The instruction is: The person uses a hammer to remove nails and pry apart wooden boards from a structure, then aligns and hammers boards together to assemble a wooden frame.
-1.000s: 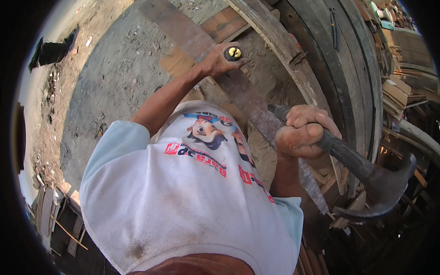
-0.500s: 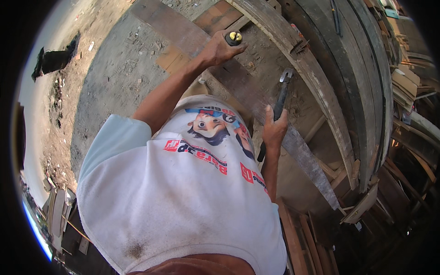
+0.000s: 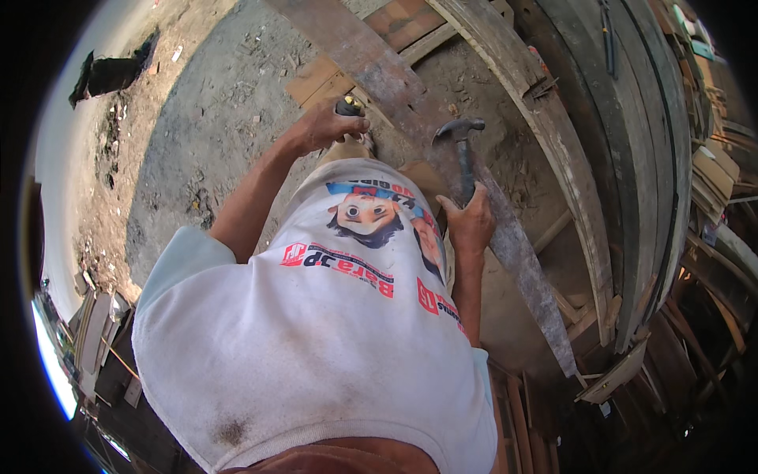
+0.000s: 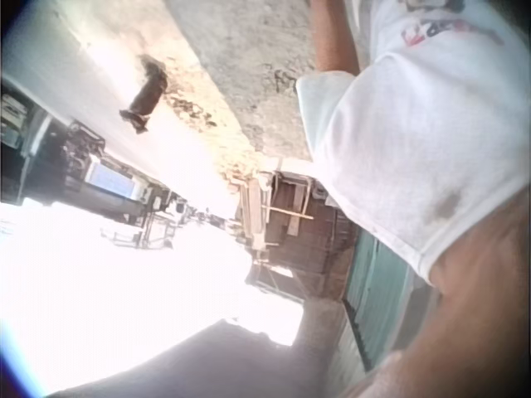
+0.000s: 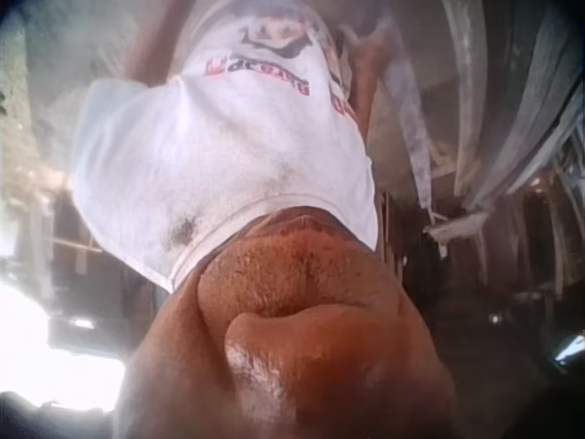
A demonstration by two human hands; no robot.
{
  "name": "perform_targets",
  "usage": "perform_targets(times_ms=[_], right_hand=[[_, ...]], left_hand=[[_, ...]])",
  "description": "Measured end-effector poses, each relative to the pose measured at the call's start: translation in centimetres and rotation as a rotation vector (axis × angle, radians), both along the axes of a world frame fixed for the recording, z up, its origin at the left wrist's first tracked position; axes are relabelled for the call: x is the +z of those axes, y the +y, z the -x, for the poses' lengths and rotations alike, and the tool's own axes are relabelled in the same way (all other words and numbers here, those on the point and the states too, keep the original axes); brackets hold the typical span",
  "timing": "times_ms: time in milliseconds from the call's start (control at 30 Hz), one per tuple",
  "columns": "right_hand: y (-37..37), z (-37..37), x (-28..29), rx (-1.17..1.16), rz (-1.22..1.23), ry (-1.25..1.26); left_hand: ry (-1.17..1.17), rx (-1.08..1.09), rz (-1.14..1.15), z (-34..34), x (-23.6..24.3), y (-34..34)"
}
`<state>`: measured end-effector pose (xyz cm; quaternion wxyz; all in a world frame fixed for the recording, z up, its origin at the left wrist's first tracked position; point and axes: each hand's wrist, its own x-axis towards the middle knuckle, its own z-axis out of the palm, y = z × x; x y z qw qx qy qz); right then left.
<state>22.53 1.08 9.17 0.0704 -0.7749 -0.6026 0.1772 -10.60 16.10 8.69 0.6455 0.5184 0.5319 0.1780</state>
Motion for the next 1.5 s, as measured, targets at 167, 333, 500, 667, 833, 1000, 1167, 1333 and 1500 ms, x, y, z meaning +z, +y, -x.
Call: perform_targets(times_ms=[167, 333, 500, 667, 833, 1000, 1167, 1333, 1500], right_hand=[[1.5, 1.5, 2.0, 0.043, 0.008, -0.122], [2.4, -0.7, 1.1, 0.184, -0.07, -0.099], [6.7, -3.1, 5.4, 0.16, 0.195, 0.244], [11.9, -8.2, 5.9, 0.221, 0.477, 0.317], [14.9, -9.7, 6.5, 0.233, 0.577, 0.318], [16.9, -9.7, 7.5, 0.248, 0.641, 0.236], [16.6, -10.7, 6.6, 0.232, 0.591, 0.212], [15.1, -9.9, 9.0, 0.125, 0.339, 0.063], [14.4, -12.4, 10.5, -0.009, -0.008, 0.116]], left_hand=[[-0.105, 0.074, 0.178, -4.5, -3.7, -1.9], [-0.236, 0.194, 0.193, -5.5, -3.2, -2.2], [-0.233, 0.191, 0.173, -6.3, 0.5, -1.8], [-0.223, 0.123, -0.116, -8.7, 1.7, -2.1], [-0.142, 0.02, -0.337, -10.5, 0.0, -1.6], [-0.175, 0.041, -0.366, -11.6, -1.0, -1.2], [-0.21, 0.0, -0.288, -9.3, -2.0, 0.2], [-0.357, 0.309, 0.294, -6.7, -3.5, 1.6], [-0.667, 0.348, 0.357, -7.7, -8.2, 1.7]])
